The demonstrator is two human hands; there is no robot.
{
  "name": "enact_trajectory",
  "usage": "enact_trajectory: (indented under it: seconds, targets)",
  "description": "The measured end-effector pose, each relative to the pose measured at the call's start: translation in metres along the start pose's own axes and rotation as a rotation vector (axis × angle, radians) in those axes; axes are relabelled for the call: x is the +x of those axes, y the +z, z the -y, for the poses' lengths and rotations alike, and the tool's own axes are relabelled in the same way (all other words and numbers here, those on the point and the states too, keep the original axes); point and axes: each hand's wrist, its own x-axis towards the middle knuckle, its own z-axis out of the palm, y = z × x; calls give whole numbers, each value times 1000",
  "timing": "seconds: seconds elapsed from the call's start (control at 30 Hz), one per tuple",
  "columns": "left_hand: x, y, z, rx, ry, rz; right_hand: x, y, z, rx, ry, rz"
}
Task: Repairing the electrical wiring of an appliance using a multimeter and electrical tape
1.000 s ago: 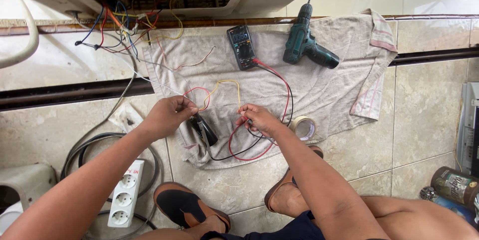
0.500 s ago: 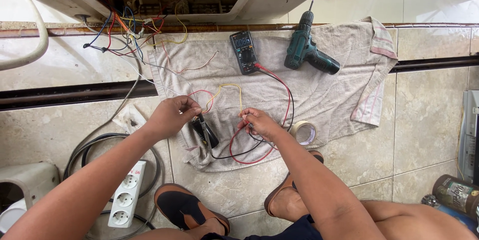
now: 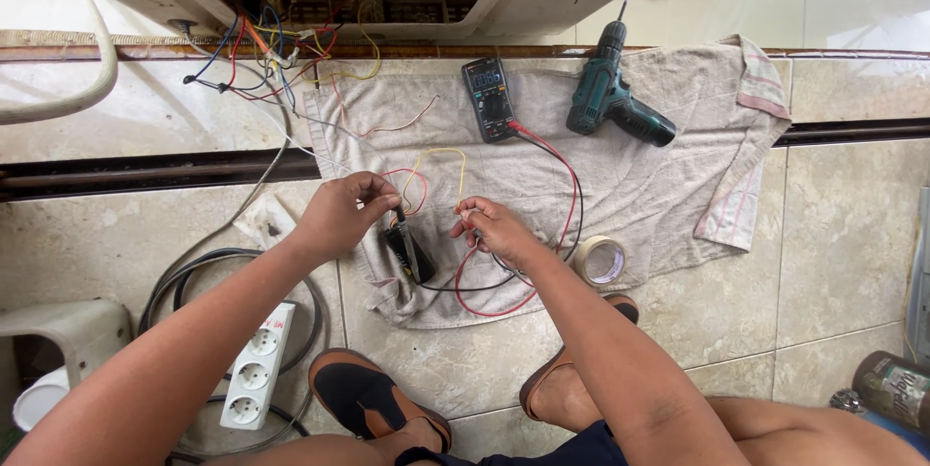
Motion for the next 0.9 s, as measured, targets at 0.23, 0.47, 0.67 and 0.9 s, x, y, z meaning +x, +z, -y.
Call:
enact_trajectory:
  seconds: [0.23,0.47,0.67,0.9]
  targets:
    - [-5,0,-13,-4,85,-40,1,14,3,14,-25,-3]
    - [-2,2,-9,5,68,-77,-1,18,8,24,-27,10]
    - [-2,1,-11,-28,49,-89,-6,22,19,32,-20,-1]
    - [-2,3,-14,-26,88,-77,-18,34,51,154,-73,58]
